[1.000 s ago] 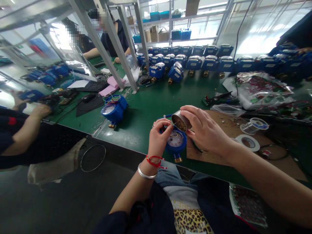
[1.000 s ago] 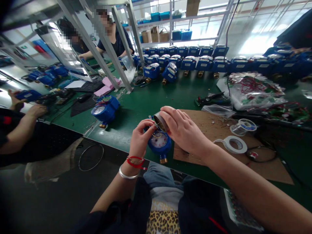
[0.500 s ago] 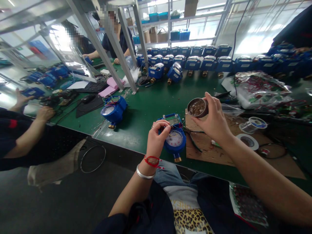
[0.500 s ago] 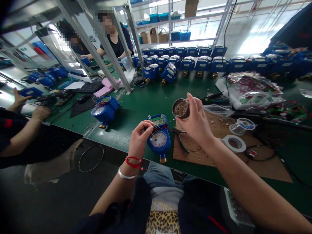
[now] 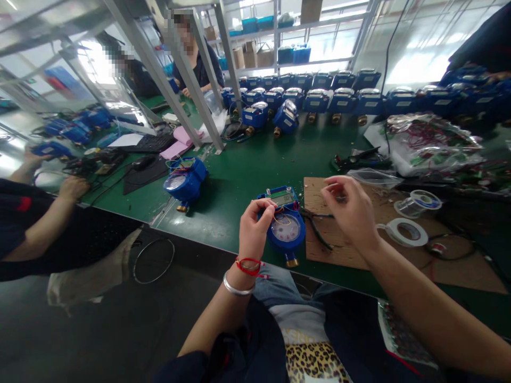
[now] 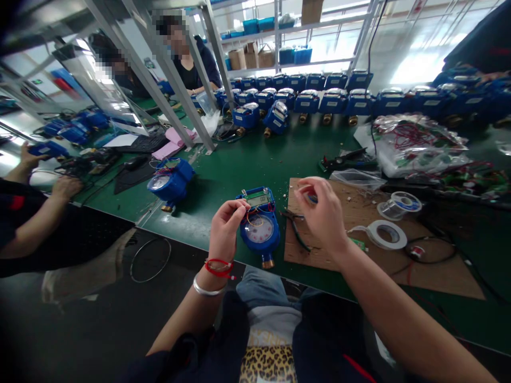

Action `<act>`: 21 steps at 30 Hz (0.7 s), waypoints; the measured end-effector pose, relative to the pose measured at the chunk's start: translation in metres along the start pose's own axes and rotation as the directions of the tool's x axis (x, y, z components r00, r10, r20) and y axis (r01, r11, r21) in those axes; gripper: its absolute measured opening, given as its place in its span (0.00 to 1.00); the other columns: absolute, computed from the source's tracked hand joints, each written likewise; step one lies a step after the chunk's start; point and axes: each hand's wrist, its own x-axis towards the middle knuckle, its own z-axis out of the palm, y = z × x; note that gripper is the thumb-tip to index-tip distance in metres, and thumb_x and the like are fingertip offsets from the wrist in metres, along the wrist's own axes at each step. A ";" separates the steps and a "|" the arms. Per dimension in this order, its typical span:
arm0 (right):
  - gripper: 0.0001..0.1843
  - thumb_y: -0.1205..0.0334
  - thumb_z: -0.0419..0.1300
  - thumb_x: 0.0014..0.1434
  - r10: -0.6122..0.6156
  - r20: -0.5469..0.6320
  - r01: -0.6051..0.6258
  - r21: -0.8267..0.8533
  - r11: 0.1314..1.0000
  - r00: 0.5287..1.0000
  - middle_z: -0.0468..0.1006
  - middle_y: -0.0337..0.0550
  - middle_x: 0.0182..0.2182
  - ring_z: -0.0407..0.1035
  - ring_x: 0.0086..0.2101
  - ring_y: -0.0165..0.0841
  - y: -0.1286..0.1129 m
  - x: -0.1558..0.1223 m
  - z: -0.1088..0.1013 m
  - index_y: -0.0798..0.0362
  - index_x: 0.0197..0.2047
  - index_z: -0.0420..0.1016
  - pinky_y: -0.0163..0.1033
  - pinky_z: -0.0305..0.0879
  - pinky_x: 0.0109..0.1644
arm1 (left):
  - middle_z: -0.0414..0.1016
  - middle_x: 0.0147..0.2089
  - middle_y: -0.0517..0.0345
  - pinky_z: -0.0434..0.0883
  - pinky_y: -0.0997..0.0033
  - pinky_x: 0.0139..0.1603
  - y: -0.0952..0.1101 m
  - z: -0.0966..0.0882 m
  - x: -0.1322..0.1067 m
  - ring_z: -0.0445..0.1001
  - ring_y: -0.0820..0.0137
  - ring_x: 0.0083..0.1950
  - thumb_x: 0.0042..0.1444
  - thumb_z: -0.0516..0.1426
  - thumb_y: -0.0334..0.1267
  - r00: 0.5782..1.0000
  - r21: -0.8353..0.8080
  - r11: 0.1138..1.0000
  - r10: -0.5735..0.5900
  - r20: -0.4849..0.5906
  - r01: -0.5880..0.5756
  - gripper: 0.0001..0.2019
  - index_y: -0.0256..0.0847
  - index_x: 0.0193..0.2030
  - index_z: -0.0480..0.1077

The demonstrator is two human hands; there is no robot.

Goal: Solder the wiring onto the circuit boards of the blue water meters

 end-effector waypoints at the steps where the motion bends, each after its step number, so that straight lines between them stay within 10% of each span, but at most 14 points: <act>1: 0.10 0.60 0.55 0.64 -0.059 0.052 0.053 0.095 0.994 0.997 0.78 0.43 0.40 0.74 0.37 0.32 -0.020 -0.005 -0.002 0.50 0.48 0.69 0.40 0.70 0.46 | 0.73 0.41 0.54 0.67 0.67 0.52 0.000 0.000 0.000 0.70 0.67 0.46 0.58 0.58 0.39 1.000 -0.002 1.000 0.002 0.000 -0.002 0.06 0.39 0.34 0.69; 5: 0.05 0.64 0.55 0.65 -0.348 0.204 0.325 0.140 0.935 0.915 0.79 0.43 0.40 0.74 0.39 0.33 -0.064 -0.022 0.006 0.51 0.43 0.71 0.39 0.69 0.45 | 0.72 0.41 0.55 0.66 0.67 0.53 0.001 0.000 0.000 0.70 0.68 0.46 0.58 0.58 0.38 1.000 0.001 1.000 0.019 0.007 -0.019 0.05 0.39 0.34 0.69; 21: 0.09 0.65 0.53 0.66 -0.350 0.222 0.340 0.084 0.937 0.910 0.77 0.45 0.40 0.71 0.39 0.36 -0.065 -0.011 0.030 0.51 0.43 0.75 0.43 0.69 0.46 | 0.75 0.39 0.53 0.66 0.60 0.55 0.004 -0.002 -0.002 0.72 0.64 0.46 0.56 0.59 0.40 1.000 0.070 0.997 0.014 -0.009 -0.013 0.07 0.40 0.31 0.70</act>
